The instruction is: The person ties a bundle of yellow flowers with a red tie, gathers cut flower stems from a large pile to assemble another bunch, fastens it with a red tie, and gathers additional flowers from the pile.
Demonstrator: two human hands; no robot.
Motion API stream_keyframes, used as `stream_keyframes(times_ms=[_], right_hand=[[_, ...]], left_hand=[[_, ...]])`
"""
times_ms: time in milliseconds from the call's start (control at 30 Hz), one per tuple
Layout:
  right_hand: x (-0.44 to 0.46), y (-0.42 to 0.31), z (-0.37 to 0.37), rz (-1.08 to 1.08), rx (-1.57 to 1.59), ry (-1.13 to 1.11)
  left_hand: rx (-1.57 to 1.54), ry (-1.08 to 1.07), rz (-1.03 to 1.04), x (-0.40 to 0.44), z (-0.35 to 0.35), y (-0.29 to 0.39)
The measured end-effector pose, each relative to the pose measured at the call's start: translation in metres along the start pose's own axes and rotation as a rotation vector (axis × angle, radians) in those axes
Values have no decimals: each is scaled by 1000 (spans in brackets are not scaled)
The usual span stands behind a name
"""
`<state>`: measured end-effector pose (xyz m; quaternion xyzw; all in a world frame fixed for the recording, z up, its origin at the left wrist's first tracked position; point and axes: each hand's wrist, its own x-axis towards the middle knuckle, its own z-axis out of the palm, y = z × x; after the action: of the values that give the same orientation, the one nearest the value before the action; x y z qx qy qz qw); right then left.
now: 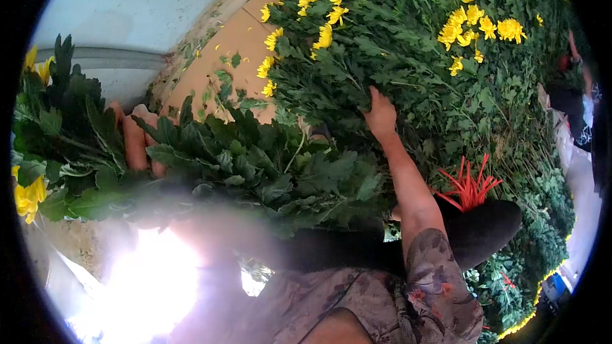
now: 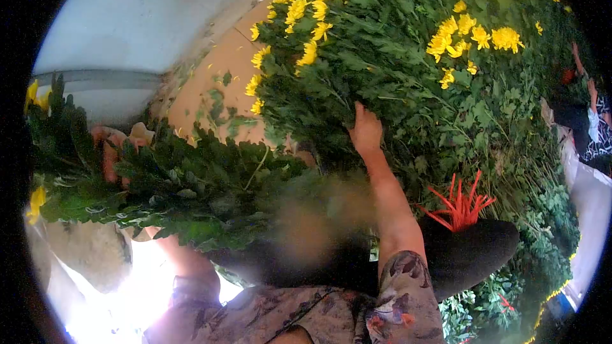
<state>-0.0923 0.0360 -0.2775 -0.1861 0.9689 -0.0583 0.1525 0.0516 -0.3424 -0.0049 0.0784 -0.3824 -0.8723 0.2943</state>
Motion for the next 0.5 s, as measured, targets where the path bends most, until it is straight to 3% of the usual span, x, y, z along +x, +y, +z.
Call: stream_keyframes(times_ms=[67,200,233,400,467,500], right_hand=[[12,6,-3,32,320,120],[24,-2,-48,-44,314,335],[27,-16,-74,29,443,235],[62,-42,-61,-98,461,335],[71,-51,-59,176,721,-136],[77,-51,-48,293,695,-255]], left_hand=[[7,11,6,0,0,0],[18,23,25,1,0,0],[22,29,25,3,-1,-3],[18,49,29,-1,2,-7],[18,63,22,-5,2,-7],[24,72,20,-6,2,-6]])
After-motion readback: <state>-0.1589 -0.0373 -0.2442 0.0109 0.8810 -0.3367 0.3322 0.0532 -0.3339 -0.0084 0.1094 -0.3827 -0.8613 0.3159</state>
